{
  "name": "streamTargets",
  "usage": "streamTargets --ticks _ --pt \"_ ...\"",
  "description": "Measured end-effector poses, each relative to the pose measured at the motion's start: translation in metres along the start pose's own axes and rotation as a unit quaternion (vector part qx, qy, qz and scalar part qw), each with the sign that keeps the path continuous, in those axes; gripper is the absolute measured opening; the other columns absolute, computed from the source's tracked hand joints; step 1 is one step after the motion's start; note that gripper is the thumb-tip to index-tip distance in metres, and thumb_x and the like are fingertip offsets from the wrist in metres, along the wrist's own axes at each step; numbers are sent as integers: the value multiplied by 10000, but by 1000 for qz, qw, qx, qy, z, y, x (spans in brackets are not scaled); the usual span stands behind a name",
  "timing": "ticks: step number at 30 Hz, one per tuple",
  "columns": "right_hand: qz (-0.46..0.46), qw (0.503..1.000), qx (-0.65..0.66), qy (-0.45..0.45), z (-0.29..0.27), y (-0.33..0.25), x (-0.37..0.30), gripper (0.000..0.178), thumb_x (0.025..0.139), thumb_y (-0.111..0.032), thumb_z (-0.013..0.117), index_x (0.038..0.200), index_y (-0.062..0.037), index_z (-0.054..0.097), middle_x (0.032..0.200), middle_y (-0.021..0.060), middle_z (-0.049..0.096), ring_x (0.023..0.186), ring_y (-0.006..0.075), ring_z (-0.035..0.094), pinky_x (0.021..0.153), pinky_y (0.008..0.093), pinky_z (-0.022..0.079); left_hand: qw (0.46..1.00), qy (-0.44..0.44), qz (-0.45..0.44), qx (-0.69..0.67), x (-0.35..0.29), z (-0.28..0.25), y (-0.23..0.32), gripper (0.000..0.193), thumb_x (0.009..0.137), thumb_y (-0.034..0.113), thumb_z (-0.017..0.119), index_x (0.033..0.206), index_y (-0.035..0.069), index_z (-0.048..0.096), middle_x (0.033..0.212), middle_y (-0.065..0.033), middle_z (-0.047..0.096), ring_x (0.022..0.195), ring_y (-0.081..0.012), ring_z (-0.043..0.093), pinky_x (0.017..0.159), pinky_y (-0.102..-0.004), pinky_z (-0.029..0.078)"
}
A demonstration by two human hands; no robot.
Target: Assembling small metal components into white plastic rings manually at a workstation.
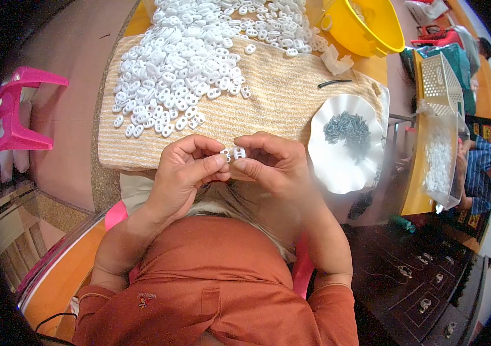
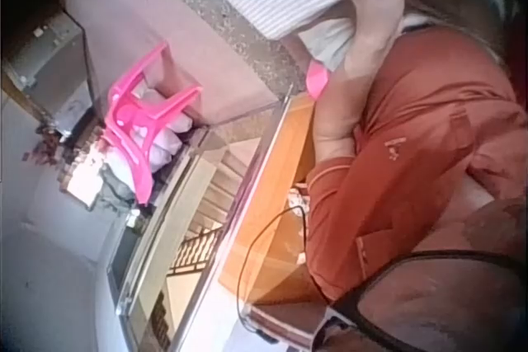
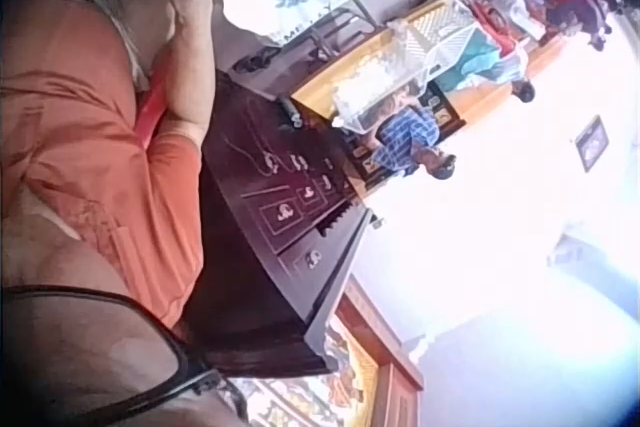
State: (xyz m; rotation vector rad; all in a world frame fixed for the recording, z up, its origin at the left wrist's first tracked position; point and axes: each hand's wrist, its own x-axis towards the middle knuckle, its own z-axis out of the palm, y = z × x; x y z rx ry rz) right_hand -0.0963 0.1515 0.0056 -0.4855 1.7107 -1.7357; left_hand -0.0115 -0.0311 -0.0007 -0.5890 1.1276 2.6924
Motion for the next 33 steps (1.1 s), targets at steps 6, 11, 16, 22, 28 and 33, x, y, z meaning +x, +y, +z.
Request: streamTargets --ticks 6,11,16,22,28,33 --pt "10 999 37 -22 4 -3 -1 304 830 69 664 1128 59 607 1002 111 650 915 144 637 797 250 519 1000 -7 0 2 0 0 -1 136 879 17 623 1009 -14 602 885 -94 659 762 -131 648 703 -260 575" --pt "7 999 30 -18 4 0 -1 304 831 69 663 1129 63 602 1022 123 648 929 153 639 802 258 523 1000 -5 -4 6 0 2 0 137 882 23 622 1012 -14 601 885 -97 661 758 -134 651 699 -258 574" --pt "24 999 23 -16 4 -2 -2 304 832 70 661 1131 61 601 1028 120 653 936 154 641 811 262 525 1000 -5 -27 -9 -1 2 1 145 887 35 625 1014 -29 594 916 -88 654 789 -113 632 716 -249 562" --pt "62 996 63 -7 5 -4 -4 312 833 46 673 1136 52 600 1000 107 670 910 151 651 801 265 532 999 -9 -37 -30 -1 2 1 140 887 32 624 1013 -20 595 924 -91 657 801 -117 644 716 -247 573" --pt "54 994 92 -13 6 -3 -3 316 830 37 679 1134 53 596 981 115 674 892 162 661 785 271 544 997 -21 -52 -54 -1 2 1 126 886 35 628 1001 -12 607 933 -92 663 808 -124 653 721 -247 576" --pt "61 993 104 -2 7 -5 -4 323 821 39 686 1131 54 595 981 116 673 889 169 664 789 280 549 995 -28 -65 -76 -1 0 0 129 886 32 631 1009 -6 617 932 -90 667 811 -129 656 725 -251 578"
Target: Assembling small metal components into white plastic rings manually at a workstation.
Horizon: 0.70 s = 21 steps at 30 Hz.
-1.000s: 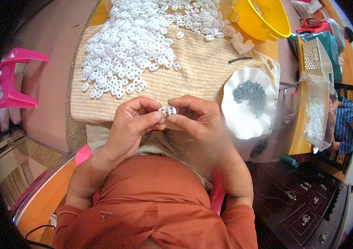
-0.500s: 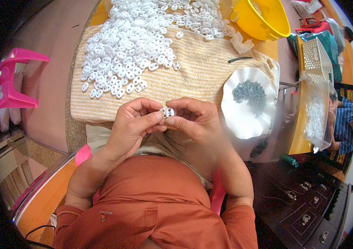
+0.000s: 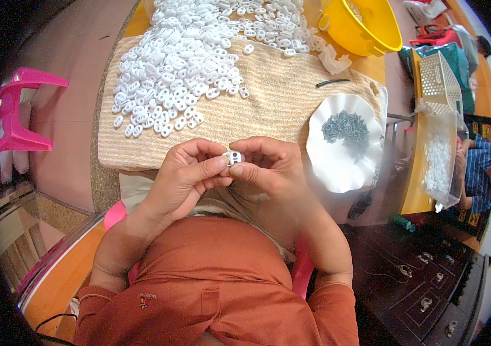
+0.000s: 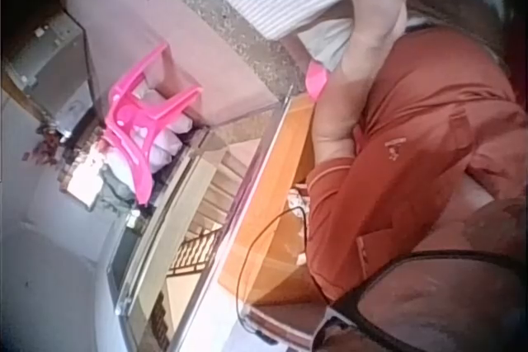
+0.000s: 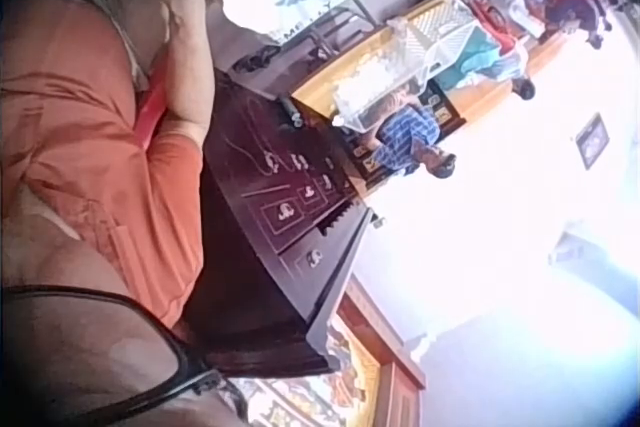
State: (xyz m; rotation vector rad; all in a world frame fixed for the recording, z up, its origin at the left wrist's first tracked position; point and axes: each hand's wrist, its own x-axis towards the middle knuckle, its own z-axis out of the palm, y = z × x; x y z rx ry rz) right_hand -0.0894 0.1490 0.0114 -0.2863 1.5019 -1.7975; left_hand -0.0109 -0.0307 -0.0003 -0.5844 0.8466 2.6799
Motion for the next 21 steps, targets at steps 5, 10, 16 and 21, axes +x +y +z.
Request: streamTargets --ticks 5,10,16,21 --pt "-25 1000 16 -2 1 0 -2 318 811 37 696 1114 58 603 982 114 669 888 169 663 791 277 547 999 -16 -17 -29 -1 -1 -1 131 885 29 634 1013 -1 628 947 -88 671 824 -138 659 729 -258 581" --pt "-38 999 37 -6 3 -2 -3 315 800 34 708 1099 62 610 987 114 665 884 165 660 786 273 543 997 -38 -28 -55 -1 -1 -3 130 883 34 640 1012 18 636 950 -80 674 836 -145 661 739 -269 584" --pt "-123 992 -2 -36 -2 4 0 316 781 8 734 1079 50 636 992 124 620 878 161 607 779 266 495 994 -62 -37 -76 -2 1 -4 132 885 48 644 1016 37 630 948 -74 675 853 -147 659 760 -285 582" --pt "-159 987 -16 -30 0 6 1 322 762 -67 770 1054 18 666 1060 135 577 901 172 562 792 278 463 991 -93 -42 -81 -1 2 -3 118 885 51 646 995 46 604 954 -62 664 881 -144 653 776 -286 574"
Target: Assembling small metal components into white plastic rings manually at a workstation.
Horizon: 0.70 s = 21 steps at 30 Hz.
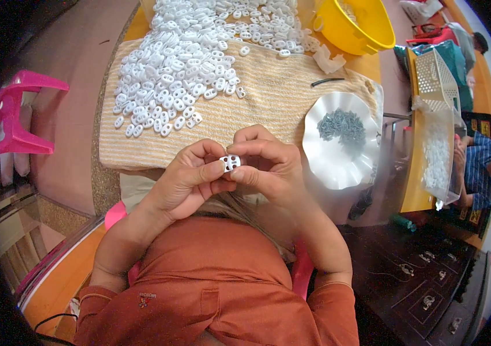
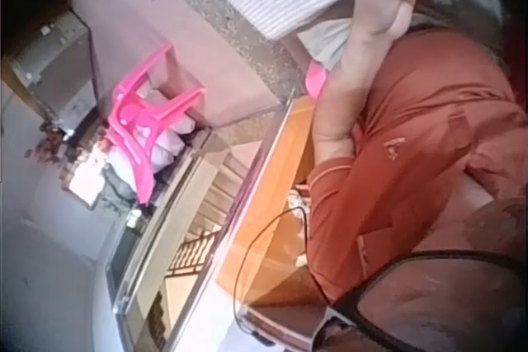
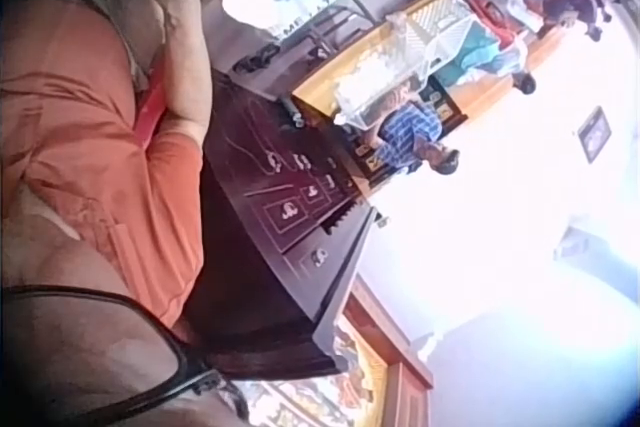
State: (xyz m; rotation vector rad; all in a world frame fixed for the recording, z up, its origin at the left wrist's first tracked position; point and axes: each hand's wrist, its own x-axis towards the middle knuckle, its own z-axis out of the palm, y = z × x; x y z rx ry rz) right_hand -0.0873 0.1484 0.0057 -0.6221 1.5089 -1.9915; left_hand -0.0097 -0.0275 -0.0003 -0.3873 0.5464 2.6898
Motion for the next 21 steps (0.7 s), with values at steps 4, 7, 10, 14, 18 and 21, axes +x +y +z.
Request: streamTargets --ticks 4,7,10,14,18,21 --pt "10 1000 3 2 4 -5 0 331 759 -106 780 1050 12 672 1050 132 584 905 169 558 799 279 456 1000 -8 -2 9 -1 2 0 80 885 48 646 924 56 576 961 -56 653 892 -139 650 776 -284 574" --pt "16 1000 12 -4 6 -6 -1 337 765 -136 783 1047 10 674 1054 137 592 920 173 567 811 282 461 999 -31 0 9 -1 -1 -2 144 872 91 674 909 83 535 1011 -87 639 916 -165 642 784 -299 570" --pt "25 1000 7 -2 9 -9 -3 346 770 -164 785 1045 15 674 1047 143 605 931 182 579 822 290 467 999 -35 11 13 -3 2 -4 156 870 96 680 884 84 525 985 -76 640 906 -161 641 779 -300 566" --pt "28 1000 4 7 14 -13 -5 340 779 -171 780 1030 32 672 1027 147 618 928 191 588 825 298 472 998 -57 26 -32 -4 3 -7 86 880 13 638 870 52 563 944 -70 654 873 -158 657 791 -304 584" --pt "17 1000 6 4 15 -14 -6 337 780 -168 778 1022 39 670 1016 151 622 924 195 590 819 298 471 998 -50 30 -23 -5 6 -8 90 882 23 642 853 55 563 927 -65 655 861 -151 655 789 -304 581" --pt "15 1000 -14 5 15 -14 -8 333 780 -166 777 1020 38 668 1015 153 623 920 195 590 813 298 468 998 -45 34 -16 -7 7 -10 93 883 28 644 846 57 563 915 -62 654 848 -144 653 784 -300 579"
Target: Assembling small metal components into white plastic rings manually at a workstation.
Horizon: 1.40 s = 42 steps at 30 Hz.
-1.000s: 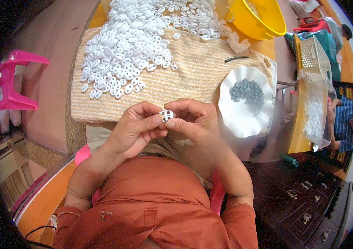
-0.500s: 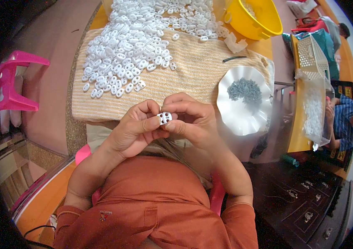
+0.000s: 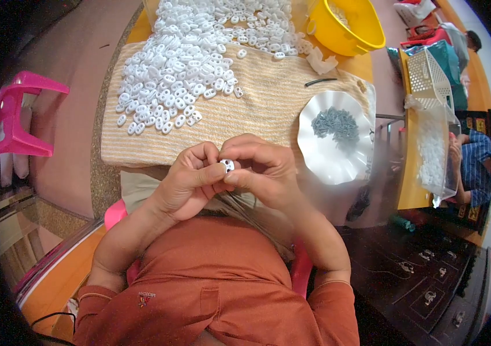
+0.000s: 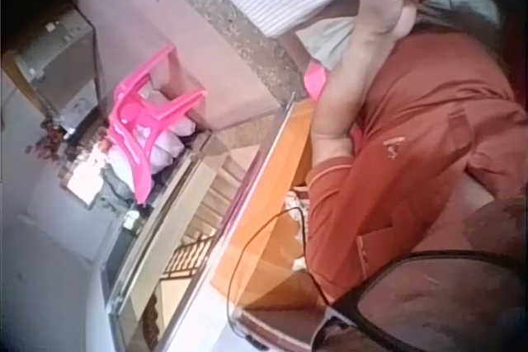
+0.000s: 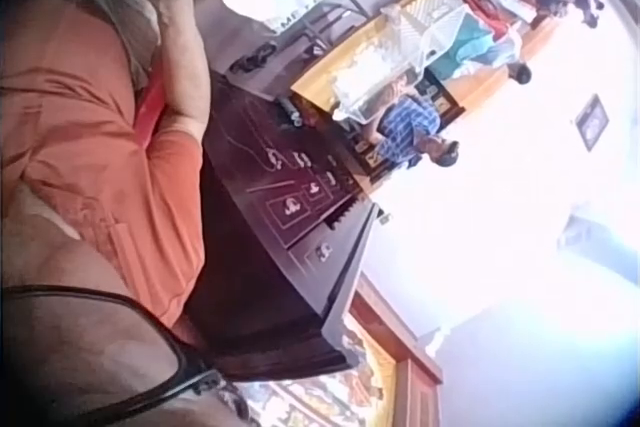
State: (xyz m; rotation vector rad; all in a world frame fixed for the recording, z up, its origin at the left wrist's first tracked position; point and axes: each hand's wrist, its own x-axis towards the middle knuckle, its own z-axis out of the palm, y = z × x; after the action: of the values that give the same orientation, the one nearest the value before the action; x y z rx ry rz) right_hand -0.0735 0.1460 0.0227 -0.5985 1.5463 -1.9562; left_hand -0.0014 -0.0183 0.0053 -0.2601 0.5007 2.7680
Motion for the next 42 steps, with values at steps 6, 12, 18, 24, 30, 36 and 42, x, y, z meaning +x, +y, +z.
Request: streamTargets --ticks 6,12,18,24,30,36,42 --pt "-20 1000 5 -10 0 3 2 305 783 -124 768 1019 36 659 1004 141 626 910 181 586 801 293 465 1000 -6 -1 18 2 -5 1 91 883 41 649 848 57 567 890 -53 648 818 -137 651 770 -282 576" --pt "-28 998 -61 3 -5 2 1 205 819 13 697 1014 47 642 984 117 630 915 168 599 798 283 483 998 29 -17 47 5 -8 3 69 901 95 642 920 51 592 902 -39 645 857 -134 645 758 -259 567" --pt "120 980 -155 16 -9 -29 3 154 855 23 655 1003 58 634 959 76 642 804 115 620 733 236 502 996 45 -34 66 6 -4 1 109 914 136 627 973 52 591 987 -79 662 894 -127 647 784 -280 562" --pt "20 926 -371 62 -77 -73 35 163 846 -25 681 994 41 659 875 43 657 769 97 610 707 230 491 989 92 -14 116 2 -1 3 106 906 103 629 980 34 599 1085 -110 633 854 -121 638 773 -272 560" --pt "-201 743 -563 301 -130 -127 105 295 850 -95 683 1115 30 651 882 93 696 792 116 637 706 225 499 989 95 -10 114 2 0 2 115 896 91 639 983 27 599 1107 -120 622 847 -123 634 775 -277 562" --pt "-154 831 -505 178 -97 -81 90 206 849 -78 687 1033 14 668 886 53 681 754 115 629 683 232 498 988 99 0 120 0 -3 4 126 895 95 642 989 23 599 1100 -113 625 842 -117 631 770 -266 563" --pt "-62 841 -533 69 -60 -28 75 203 824 -68 690 1009 14 673 880 83 674 758 132 626 689 267 513 987 85 3 136 1 -5 -2 118 898 95 638 986 25 602 1086 -103 630 837 -105 627 752 -252 562"
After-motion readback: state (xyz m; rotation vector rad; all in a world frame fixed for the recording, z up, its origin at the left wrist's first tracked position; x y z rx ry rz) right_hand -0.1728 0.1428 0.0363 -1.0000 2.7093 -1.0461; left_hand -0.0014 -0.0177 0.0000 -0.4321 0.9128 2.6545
